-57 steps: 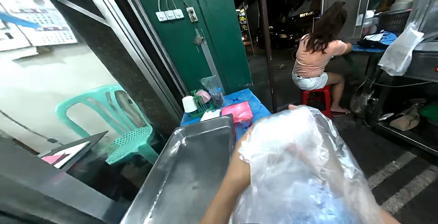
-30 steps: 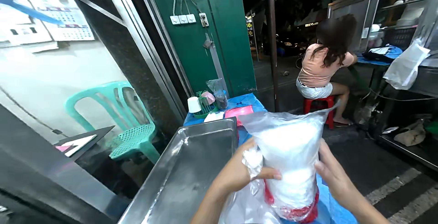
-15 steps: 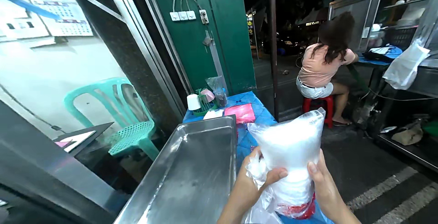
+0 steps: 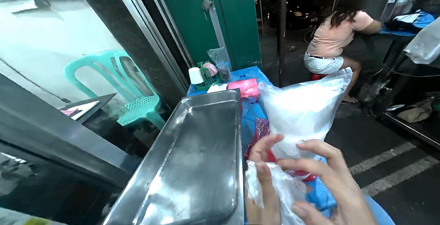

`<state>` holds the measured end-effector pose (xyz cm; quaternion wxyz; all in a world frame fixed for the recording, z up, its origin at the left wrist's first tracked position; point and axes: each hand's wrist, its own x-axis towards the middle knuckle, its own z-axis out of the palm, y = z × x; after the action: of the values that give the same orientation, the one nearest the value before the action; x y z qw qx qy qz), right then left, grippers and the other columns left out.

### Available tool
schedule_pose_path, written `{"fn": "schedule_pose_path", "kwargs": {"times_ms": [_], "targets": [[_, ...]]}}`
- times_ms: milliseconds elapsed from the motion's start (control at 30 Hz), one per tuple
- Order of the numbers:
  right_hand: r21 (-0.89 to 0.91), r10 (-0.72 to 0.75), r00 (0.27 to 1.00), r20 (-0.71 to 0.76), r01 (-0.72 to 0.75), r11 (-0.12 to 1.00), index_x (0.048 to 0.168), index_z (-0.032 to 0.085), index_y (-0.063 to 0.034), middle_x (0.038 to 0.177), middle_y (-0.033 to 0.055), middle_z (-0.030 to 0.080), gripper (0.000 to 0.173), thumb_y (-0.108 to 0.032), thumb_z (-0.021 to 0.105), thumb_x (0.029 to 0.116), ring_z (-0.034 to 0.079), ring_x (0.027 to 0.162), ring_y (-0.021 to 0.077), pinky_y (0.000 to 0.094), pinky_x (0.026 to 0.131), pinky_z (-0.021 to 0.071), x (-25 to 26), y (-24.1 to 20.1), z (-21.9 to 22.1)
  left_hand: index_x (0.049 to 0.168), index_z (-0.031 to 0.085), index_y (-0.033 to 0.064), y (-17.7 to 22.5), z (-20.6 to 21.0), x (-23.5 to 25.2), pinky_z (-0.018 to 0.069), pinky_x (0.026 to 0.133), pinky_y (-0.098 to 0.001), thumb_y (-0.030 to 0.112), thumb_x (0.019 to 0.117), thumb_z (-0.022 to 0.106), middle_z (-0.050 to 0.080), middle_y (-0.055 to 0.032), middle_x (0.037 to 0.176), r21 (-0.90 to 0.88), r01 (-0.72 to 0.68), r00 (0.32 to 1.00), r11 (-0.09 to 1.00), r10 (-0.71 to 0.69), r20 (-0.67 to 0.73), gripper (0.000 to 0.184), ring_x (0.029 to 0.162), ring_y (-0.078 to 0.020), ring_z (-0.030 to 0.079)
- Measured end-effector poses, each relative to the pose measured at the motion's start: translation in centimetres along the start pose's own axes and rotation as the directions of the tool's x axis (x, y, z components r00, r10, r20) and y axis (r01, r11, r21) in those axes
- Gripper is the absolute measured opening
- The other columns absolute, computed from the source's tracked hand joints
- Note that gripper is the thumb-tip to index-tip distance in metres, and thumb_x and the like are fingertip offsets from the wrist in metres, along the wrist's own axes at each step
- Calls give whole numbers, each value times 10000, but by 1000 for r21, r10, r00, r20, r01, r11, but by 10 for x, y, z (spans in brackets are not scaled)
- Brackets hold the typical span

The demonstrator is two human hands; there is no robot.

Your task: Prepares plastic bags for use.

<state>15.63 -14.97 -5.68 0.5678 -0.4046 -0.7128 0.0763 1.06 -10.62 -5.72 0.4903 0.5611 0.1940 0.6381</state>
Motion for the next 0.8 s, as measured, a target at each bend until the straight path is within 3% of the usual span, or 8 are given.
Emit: {"fn": "schedule_pose_path", "kwargs": {"times_ms": [67, 167, 233, 400, 467, 567, 667, 800], "targets": [[-11, -8, 1000, -6, 8, 1000, 1025, 707, -210, 1318, 31, 609, 169, -363, 643, 995, 489, 1344, 170, 405, 1125, 412, 0, -1, 2, 1367, 541, 31, -1, 1, -5, 478, 1076, -329, 598, 979, 483, 647, -85, 1339, -38, -18, 996, 999, 21, 86, 689, 1261, -176, 594], [-37, 15, 998, -58, -17, 999, 988, 697, -184, 1168, -16, 679, 182, -326, 593, 1033, 572, 1241, 121, 373, 1079, 461, 2, 0, -10, 1331, 585, -15, 11, 2, -9, 566, 981, -311, 205, 908, 751, 679, -79, 1304, -74, 59, 977, 996, -42, 210, 504, 1149, -150, 673], [-107, 9, 998, -67, -16, 994, 990, 685, -166, 1054, -28, 707, 251, -358, 538, 1056, 618, 1152, 96, 364, 1052, 464, 4, 0, -21, 1246, 641, -46, 18, 0, -11, 593, 944, -315, 17, 886, 735, 737, -77, 1170, -22, 100, 972, 995, -93, 214, 377, 1060, -146, 713], [-177, -46, 998, -44, 38, 983, 850, 632, -135, 878, -7, 696, 369, -419, 522, 1057, 655, 1006, 90, 351, 1008, 452, 6, 3, -37, 1114, 733, 30, 22, -7, -12, 593, 870, -243, 16, 921, 685, 757, 0, 1039, 11, 87, 974, 996, -87, 208, 200, 942, -49, 705], [-154, -44, 999, -26, 40, 987, 901, 657, -137, 907, -9, 701, 317, -388, 540, 1056, 653, 1011, 89, 353, 1011, 456, 6, 3, -39, 1072, 743, 29, 23, -5, -12, 585, 885, -235, 23, 960, 627, 761, -4, 1043, 13, 76, 978, 997, -77, 193, 162, 960, -41, 703], [-152, -30, 999, -14, 27, 988, 1048, 661, -171, 987, -48, 705, 172, -313, 563, 1052, 646, 1027, 45, 335, 1016, 470, 8, 1, -40, 1146, 727, -8, 22, -1, -12, 579, 940, -275, 3, 980, 589, 757, -53, 1112, -19, 71, 982, 997, -67, 174, 215, 1030, -97, 710], [-187, -57, 998, -12, 54, 981, 984, 669, -135, 913, -4, 688, 268, -335, 514, 1071, 645, 979, 87, 345, 993, 460, 11, 0, -40, 1207, 693, 47, 26, 3, -14, 610, 844, -258, -28, 920, 663, 776, 13, 992, -95, 152, 978, 984, -136, 156, 299, 900, -63, 733], [-149, -45, 998, -48, 38, 988, 938, 660, -121, 922, 13, 679, 317, -345, 486, 1079, 637, 978, 89, 295, 915, 490, 16, -4, -39, 1272, 631, 26, 28, 3, -11, 589, 803, -232, 32, 929, 661, 756, 58, 945, -94, 229, 938, 969, -194, 287, 343, 851, -15, 697]]}}
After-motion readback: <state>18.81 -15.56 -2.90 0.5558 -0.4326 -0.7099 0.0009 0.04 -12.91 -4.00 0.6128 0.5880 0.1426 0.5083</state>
